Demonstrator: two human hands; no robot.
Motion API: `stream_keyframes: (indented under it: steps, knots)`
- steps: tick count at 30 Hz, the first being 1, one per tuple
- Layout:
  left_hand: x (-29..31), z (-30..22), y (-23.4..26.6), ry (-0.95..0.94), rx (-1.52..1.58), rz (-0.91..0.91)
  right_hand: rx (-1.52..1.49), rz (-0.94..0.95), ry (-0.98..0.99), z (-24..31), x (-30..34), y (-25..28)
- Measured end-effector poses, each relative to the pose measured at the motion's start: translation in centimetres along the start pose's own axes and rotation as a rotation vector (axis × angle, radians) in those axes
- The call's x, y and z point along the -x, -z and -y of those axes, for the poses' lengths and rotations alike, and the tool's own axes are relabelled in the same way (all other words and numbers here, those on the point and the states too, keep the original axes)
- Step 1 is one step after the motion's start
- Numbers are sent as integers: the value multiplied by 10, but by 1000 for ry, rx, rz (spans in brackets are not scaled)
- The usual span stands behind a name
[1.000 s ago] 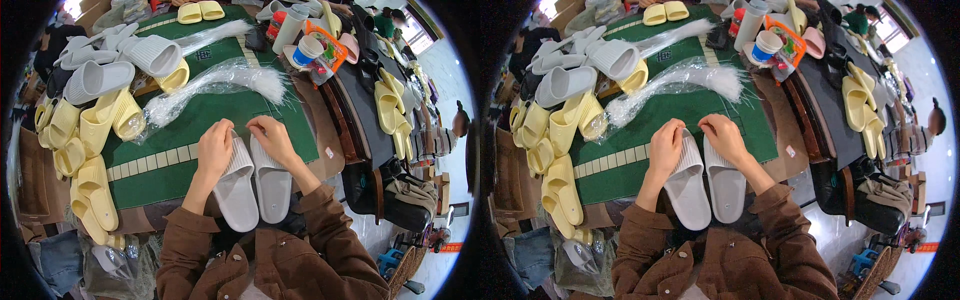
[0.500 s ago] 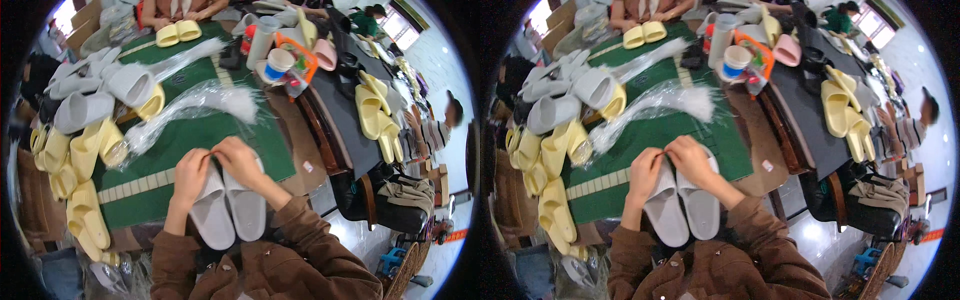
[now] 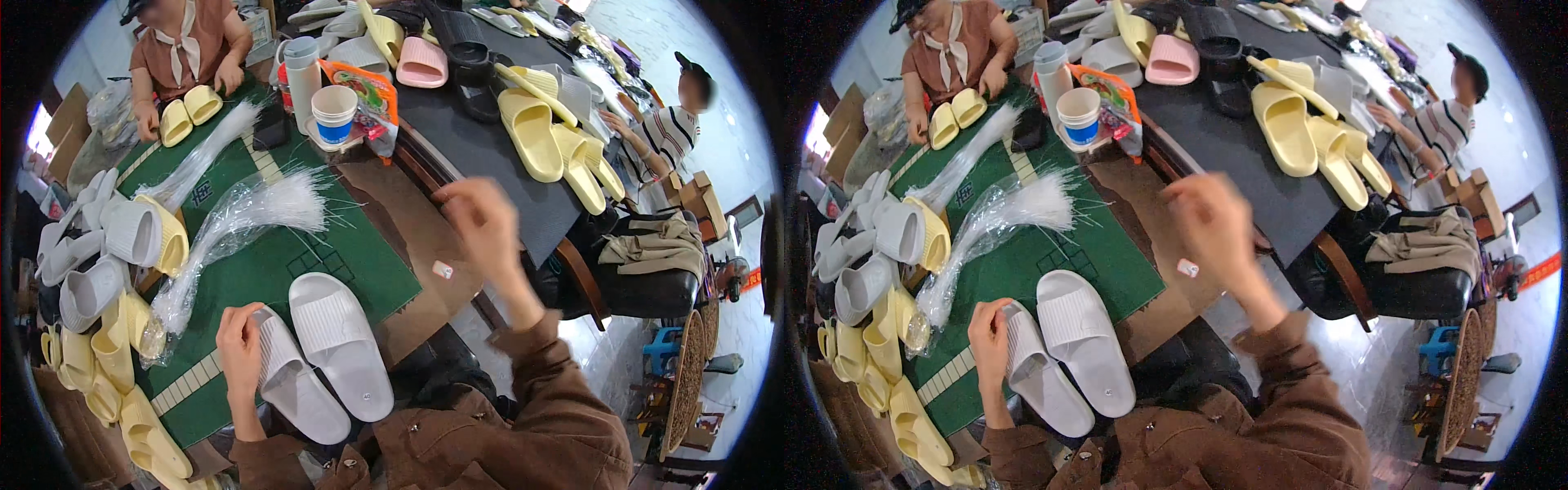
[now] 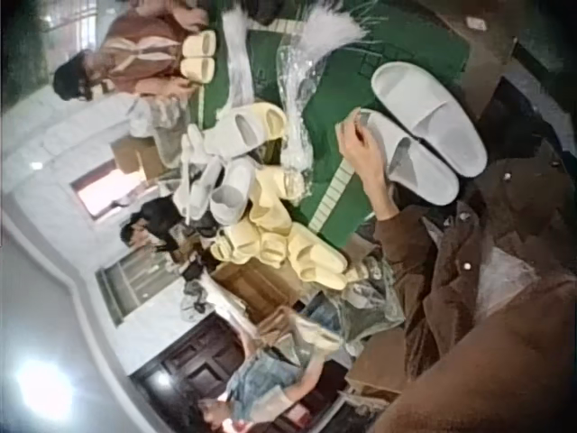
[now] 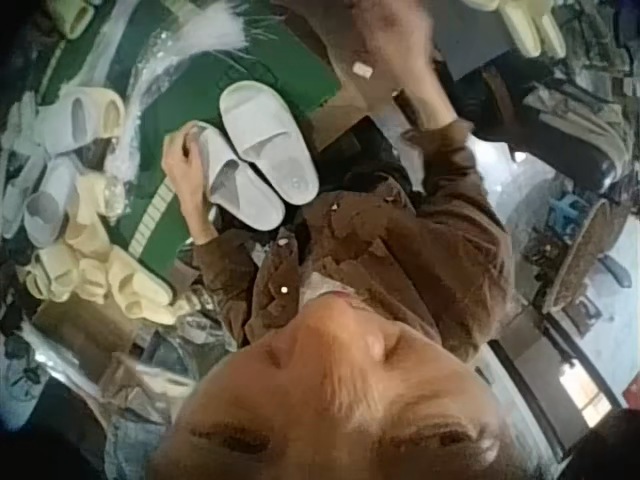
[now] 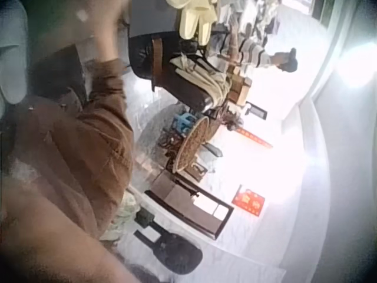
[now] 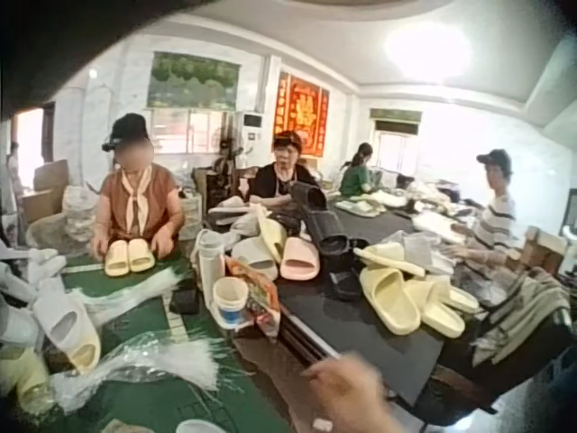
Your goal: The person assembles plastic slippers by inserting small white fasteners into pre-drilled holes on the sole. They handle black, white, and yellow slippers, picking up pairs, inserting fasteners, and placing them back on the table. The task is performed by hand without additional tools.
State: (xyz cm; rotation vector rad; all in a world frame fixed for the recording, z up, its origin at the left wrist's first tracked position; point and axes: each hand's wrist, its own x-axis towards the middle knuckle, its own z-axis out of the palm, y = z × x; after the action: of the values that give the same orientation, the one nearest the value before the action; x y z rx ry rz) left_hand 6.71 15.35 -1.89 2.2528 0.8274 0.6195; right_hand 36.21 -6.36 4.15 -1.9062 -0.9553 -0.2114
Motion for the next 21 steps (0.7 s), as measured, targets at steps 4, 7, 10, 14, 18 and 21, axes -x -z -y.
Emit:
stream_keyframes:
  steps: [4, 7, 10, 14, 18, 21]
  knots:
    - [19, -24, 9, -128, -45, -117, 328, -290, 73, -124, -74, 97]
    - [56, -41, 17, 7, -94, -111, 752, -380, 66, -198, -119, 132]
    - [100, -46, 10, 188, -65, -19, 880, -291, 15, -250, -153, 149]
    - [134, -57, -29, 168, -82, -3, 753, -164, -40, -241, -185, 124]
    - [123, -70, -47, 47, -352, 181, 679, -100, 228, -213, -182, 116]
    - [100, -58, -67, 21, -347, 106, 610, -262, 499, -212, -182, 115]
